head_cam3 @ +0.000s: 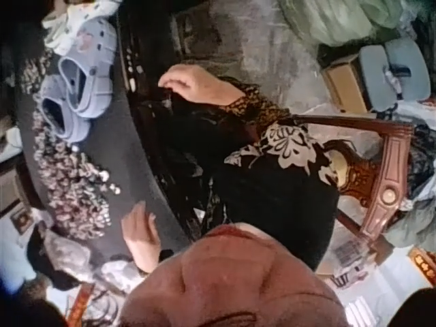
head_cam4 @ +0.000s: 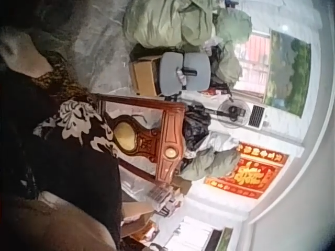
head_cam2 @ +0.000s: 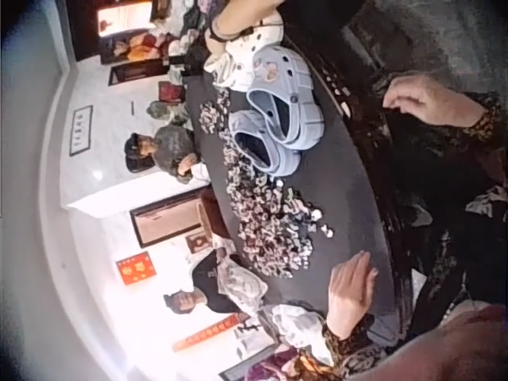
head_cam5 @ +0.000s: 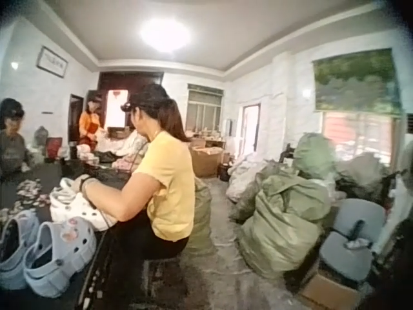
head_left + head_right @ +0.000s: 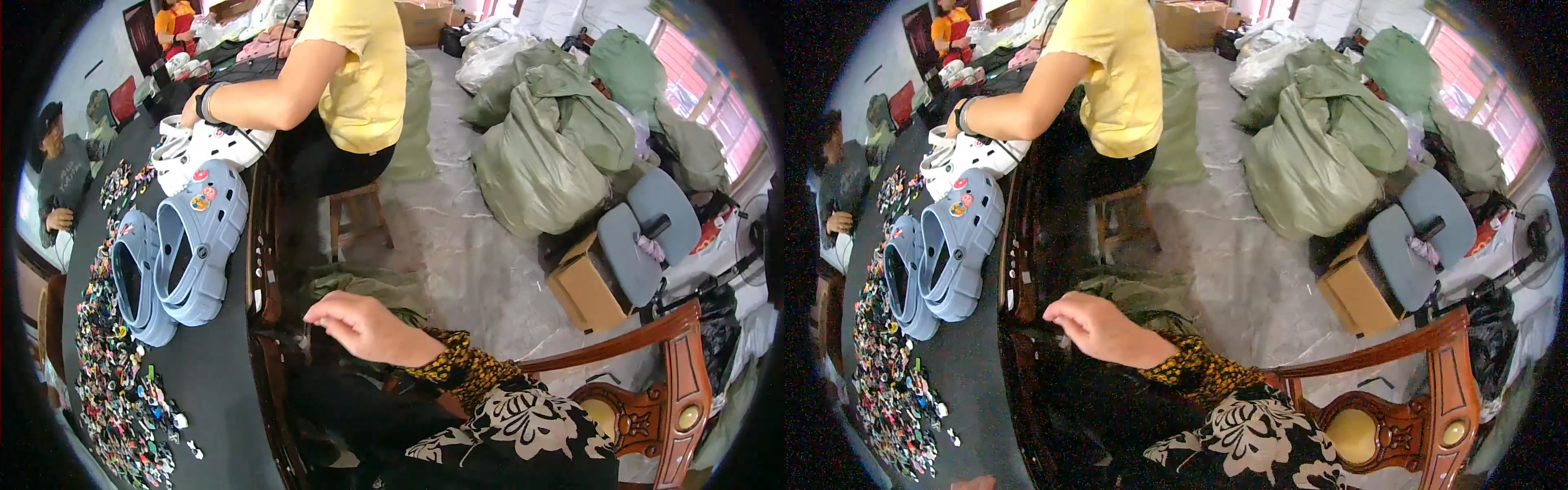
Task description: Applying decorative charms to foam clogs and then sorting/packaging pairs into large storage bags.
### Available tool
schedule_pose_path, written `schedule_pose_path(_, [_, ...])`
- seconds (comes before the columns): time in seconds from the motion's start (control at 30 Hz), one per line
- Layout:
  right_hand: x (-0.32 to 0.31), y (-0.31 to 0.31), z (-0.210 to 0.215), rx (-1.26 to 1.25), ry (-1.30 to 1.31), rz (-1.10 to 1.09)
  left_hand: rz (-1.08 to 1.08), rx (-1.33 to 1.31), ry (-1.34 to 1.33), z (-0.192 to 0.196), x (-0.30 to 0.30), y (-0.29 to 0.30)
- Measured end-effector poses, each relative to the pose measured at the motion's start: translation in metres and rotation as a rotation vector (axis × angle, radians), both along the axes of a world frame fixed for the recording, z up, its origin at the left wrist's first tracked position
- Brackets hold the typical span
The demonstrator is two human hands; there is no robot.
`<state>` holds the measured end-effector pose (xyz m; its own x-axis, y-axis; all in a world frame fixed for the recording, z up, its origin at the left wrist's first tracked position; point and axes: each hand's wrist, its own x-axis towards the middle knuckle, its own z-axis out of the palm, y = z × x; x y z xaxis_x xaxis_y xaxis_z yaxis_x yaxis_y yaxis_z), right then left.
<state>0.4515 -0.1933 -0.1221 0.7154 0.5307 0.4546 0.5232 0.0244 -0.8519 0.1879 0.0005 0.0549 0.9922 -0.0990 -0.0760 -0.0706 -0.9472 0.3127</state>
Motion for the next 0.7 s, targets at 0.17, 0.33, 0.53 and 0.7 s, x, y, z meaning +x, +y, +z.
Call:
schedule_pose_path(0.17, [-0.027,0.028,0.012,0.094,-0.055,0.139,0.018,0.039,-0.021,0.009,-0.027,-0.001])
schedule_pose_path(0.33, [-0.060,0.040,0.025,0.098,-0.103,0.256,0.114,0.084,-0.036,0.010,-0.066,-0.007])
schedule_pose_path(0.53, [-0.074,0.045,0.022,0.081,-0.117,0.321,0.327,0.036,-0.044,0.000,-0.114,-0.026])
schedule_pose_path(0.7, [-0.032,0.007,0.034,-0.052,-0.351,0.059,0.557,0.115,-0.018,-0.016,-0.139,-0.047])
